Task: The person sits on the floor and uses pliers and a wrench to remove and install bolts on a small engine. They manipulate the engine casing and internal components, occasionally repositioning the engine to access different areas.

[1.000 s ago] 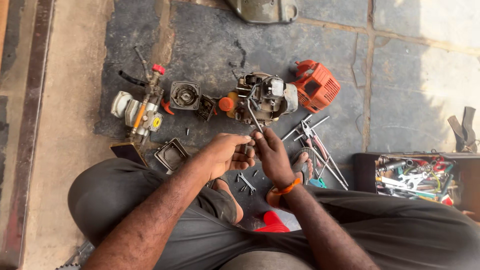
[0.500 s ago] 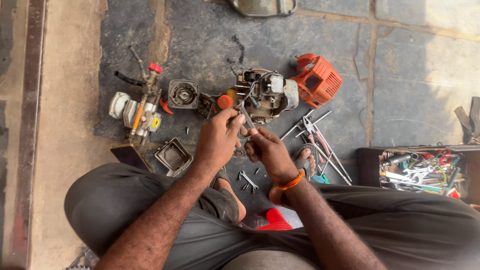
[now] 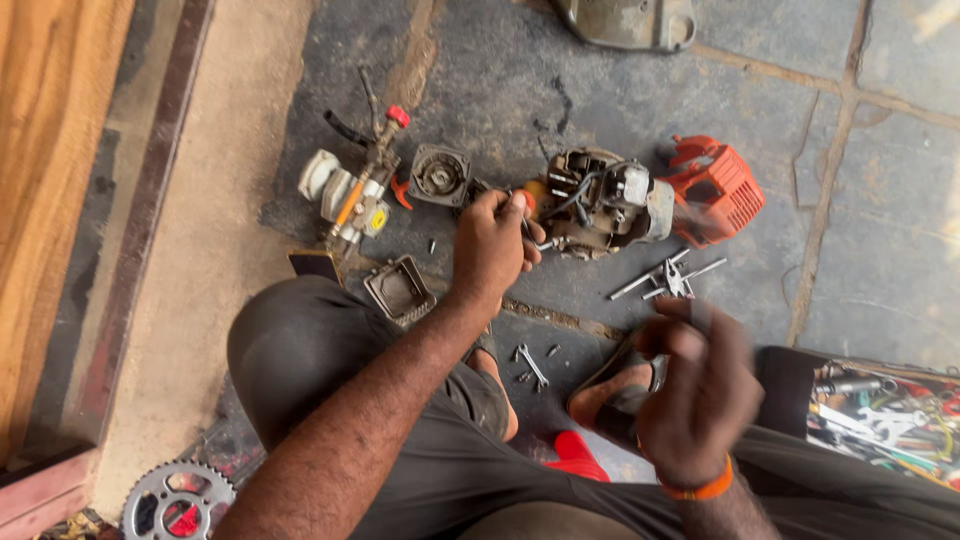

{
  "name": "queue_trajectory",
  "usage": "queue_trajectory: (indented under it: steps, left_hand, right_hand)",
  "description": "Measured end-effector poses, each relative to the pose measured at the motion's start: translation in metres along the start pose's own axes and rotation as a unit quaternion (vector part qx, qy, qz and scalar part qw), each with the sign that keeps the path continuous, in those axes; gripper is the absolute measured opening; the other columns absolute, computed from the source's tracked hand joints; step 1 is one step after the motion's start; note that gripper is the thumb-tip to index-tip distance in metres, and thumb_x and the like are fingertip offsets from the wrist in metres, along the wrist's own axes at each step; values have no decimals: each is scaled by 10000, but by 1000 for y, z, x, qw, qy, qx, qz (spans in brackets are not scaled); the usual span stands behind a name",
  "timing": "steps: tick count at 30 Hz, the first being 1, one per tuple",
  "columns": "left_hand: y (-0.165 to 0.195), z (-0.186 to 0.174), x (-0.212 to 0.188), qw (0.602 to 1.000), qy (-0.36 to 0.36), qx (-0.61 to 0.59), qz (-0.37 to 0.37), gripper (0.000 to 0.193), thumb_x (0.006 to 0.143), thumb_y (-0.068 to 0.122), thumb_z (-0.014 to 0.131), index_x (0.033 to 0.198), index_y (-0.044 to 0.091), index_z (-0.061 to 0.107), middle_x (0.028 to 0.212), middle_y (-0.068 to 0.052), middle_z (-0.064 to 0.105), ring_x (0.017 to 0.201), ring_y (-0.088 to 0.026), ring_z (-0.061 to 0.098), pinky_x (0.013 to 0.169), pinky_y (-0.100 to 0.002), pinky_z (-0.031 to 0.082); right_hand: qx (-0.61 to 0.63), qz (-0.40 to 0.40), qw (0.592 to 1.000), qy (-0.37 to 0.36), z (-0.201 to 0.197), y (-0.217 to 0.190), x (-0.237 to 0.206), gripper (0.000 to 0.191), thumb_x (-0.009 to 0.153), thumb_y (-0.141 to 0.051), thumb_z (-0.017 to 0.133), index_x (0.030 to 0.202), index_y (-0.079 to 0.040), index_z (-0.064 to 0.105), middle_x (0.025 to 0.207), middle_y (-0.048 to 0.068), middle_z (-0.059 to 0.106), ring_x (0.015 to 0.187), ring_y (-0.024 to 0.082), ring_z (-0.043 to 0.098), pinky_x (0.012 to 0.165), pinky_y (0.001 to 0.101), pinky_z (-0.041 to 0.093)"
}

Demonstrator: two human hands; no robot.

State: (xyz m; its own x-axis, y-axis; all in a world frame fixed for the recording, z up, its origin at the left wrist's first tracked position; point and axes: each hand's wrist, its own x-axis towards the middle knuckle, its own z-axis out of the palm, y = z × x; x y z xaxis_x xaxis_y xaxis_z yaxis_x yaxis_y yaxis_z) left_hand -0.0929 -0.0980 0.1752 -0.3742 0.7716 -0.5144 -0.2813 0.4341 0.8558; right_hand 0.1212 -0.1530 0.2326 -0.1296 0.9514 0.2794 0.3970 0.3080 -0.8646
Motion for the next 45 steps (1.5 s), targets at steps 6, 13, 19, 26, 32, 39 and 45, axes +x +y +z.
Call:
queue_trajectory:
  steps: [6, 13, 19, 26, 32, 39, 45]
  left_hand:
    - [-5, 4, 4, 1000, 1, -15, 6, 289, 1066, 267, 496, 925, 38, 600, 665, -46, 670, 449, -99, 569, 382, -268, 411]
    - [-16, 1, 9, 998, -4, -29, 49, 300, 1071, 263, 502, 896, 38, 596, 659, -63, 665, 435, -116, 565, 381, -278, 419]
    - [-29, 1, 18, 995, -21, -92, 37, 292, 1074, 253, 498, 909, 38, 606, 676, -77, 671, 439, -115, 553, 389, -274, 402]
    - [-29, 0, 17, 993, -26, -118, 10, 298, 1079, 262, 488, 890, 48, 574, 683, -91, 666, 431, -133, 545, 382, -291, 404]
    - [-41, -4, 27, 991, -21, -132, 13, 278, 1069, 253, 491, 902, 58, 596, 699, -91, 673, 451, -133, 559, 397, -288, 416]
    - [-26, -7, 20, 985, -2, -173, -8, 272, 1064, 248, 524, 881, 53, 570, 685, -102, 655, 453, -132, 525, 393, -281, 385]
    - [-31, -5, 27, 982, -11, -186, -9, 280, 1064, 263, 505, 875, 67, 574, 688, -102, 669, 467, -129, 541, 405, -287, 416]
  right_hand:
    - [-288, 19, 928, -234, 48, 77, -9, 198, 1066, -206, 531, 1009, -36, 616, 710, 195, 673, 619, 385, 625, 592, 511, 461]
    - [-20, -103, 994, 2, 0, 49, -5, 313, 1089, -132, 452, 1287, 107, 490, 1069, 190, 659, 857, 311, 626, 763, 363, 566]
    - [-239, -119, 956, -122, 37, 70, -22, 227, 1059, -222, 518, 1096, -11, 591, 924, 151, 684, 792, 298, 659, 725, 422, 543]
    - [-77, 146, 977, -133, 18, 67, -5, 196, 1071, -140, 512, 995, -2, 628, 800, 142, 680, 700, 252, 664, 653, 402, 525]
    - [-12, -180, 963, 203, -20, 25, -19, 172, 943, -140, 543, 1041, -6, 588, 867, 167, 676, 743, 311, 660, 657, 438, 534]
    - [-327, 100, 892, -294, 64, 116, -25, 196, 1047, -233, 497, 1040, -64, 596, 776, 170, 687, 673, 385, 666, 607, 521, 515]
    - [12, 39, 998, -50, -17, 42, 15, 252, 1160, -119, 389, 1117, -16, 615, 1030, 121, 651, 1016, 241, 637, 944, 397, 538]
